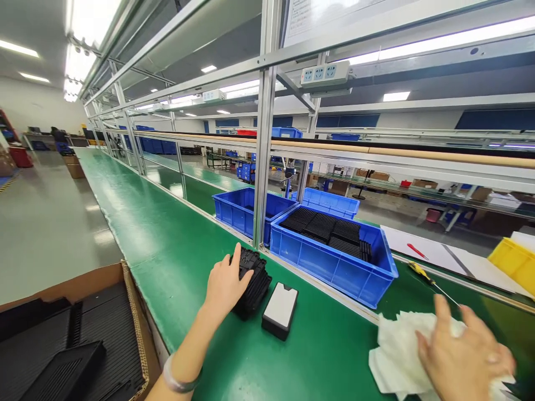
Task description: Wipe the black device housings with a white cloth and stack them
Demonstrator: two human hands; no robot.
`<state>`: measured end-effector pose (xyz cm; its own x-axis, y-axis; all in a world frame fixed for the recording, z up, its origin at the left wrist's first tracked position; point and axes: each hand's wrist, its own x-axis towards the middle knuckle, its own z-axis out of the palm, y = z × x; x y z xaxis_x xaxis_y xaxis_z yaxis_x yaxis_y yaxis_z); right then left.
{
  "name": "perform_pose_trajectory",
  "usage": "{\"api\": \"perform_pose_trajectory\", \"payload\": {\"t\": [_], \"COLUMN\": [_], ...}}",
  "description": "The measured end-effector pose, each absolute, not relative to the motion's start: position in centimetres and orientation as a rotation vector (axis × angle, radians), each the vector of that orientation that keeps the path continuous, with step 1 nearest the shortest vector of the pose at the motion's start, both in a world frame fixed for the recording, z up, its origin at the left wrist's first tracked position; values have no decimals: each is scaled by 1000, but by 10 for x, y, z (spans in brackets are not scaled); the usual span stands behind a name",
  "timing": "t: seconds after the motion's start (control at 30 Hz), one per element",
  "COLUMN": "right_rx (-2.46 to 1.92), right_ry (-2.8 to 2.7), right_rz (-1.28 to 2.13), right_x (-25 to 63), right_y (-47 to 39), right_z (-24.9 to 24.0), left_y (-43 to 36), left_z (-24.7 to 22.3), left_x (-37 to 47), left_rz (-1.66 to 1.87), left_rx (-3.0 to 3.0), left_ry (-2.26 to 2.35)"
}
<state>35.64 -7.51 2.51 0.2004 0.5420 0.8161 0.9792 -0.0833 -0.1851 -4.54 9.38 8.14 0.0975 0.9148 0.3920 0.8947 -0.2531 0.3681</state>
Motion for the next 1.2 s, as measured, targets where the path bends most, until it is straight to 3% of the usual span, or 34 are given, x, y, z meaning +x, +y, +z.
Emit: {"api": "perform_pose_trajectory", "payload": {"t": [0.1,0.27,0.37,0.53,0.73,0.83,0.97,1.1,1.2], "right_rx": [-1601,-1631,-1706,-1651,-1396,-1363,-1393,-1415,-1407], "right_ry": [-1759,-2147,-2185,-2076,-1749,-1785,-1886,-1704,-1583], "right_rz": [-535,228,413,425,828,728,449,385,535], "right_x": [304,213,187,178,179,178,170,164,163], "right_y": [-40,9,29,31,-19,-44,-56,-52,-50], "right_z": [22,10,10,10,7,15,31,39,41], "left_y": [102,67,35,8,-5,-16,-30,-44,-50], "left_z": [72,57,34,-19,-33,-13,2,-10,-19], "left_x": [-38,-32,-23,-6,17,28,38,41,39], "left_rz": [772,1403,1203,901,1564,1721,1456,1377,1294], "left_rx": [2387,2385,2281,2099,2014,1605,1155,1314,1580], "left_ry": [2015,1551,1257,1234,1006,811,657,799,885]}}
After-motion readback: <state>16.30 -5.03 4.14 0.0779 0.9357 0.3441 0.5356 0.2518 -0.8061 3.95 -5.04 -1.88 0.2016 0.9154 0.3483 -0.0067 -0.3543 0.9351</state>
